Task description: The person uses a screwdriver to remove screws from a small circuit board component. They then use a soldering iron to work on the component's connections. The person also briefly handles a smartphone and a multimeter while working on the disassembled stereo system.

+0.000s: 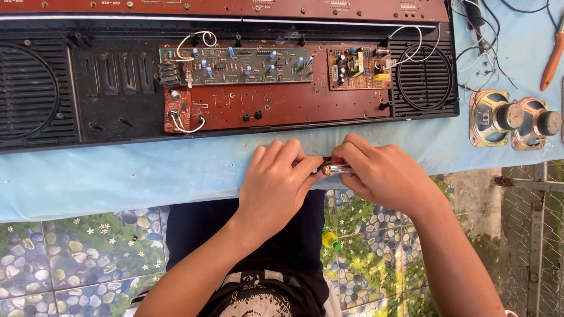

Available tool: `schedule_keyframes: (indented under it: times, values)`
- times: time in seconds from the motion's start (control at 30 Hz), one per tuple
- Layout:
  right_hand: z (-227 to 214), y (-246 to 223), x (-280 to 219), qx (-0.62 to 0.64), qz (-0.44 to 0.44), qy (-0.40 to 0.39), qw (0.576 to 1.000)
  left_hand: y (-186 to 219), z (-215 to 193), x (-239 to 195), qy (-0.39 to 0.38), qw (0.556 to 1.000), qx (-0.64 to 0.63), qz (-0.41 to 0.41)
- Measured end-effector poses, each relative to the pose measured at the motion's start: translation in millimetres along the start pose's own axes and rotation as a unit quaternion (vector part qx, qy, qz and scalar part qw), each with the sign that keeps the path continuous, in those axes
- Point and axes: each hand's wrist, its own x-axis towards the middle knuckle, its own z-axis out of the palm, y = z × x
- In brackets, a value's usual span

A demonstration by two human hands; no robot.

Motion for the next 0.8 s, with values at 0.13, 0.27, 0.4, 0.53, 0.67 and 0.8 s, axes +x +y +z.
schedule_keyframes:
  times: [0.13, 0.27, 0.4, 0.53, 0.67, 0.8]
  values:
    - [-2.3, 0.2, 5.0, -0.001, -0.011, -0.015, 1.000, 0.7, -0.8, -0.3, -0.005, 1.000, 0.003, -0.001]
    - [-3.9, -1.2, 7.5, -0.035, -0.024, -0.019, 0.999, 0.8, -0.4, -0.2, -0.009, 1.000, -0.001, -0.005]
    - [-8.2, -6.3, 9.2, -0.057, -0.016, -0.042, 0.997, 0.2, 1.5, -0.9, -0.008, 1.000, -0.004, -0.007]
    - [-5.4, -9.0, 11.0, -0.055, 0.019, -0.075, 0.996, 0.8, 1.1, -0.3, -0.008, 1.000, -0.004, -0.009]
    - [-6.9, -19.4, 15.7, -0.044, 0.134, -0.159, 0.977, 0.4, 2.2, -1.1, -0.007, 1.000, -0.009, -0.012]
    - [-3.7, -24.8, 17.3, -0.015, 0.205, -0.163, 0.965, 1.0, 1.4, -0.7, -0.005, 1.000, -0.017, -0.013]
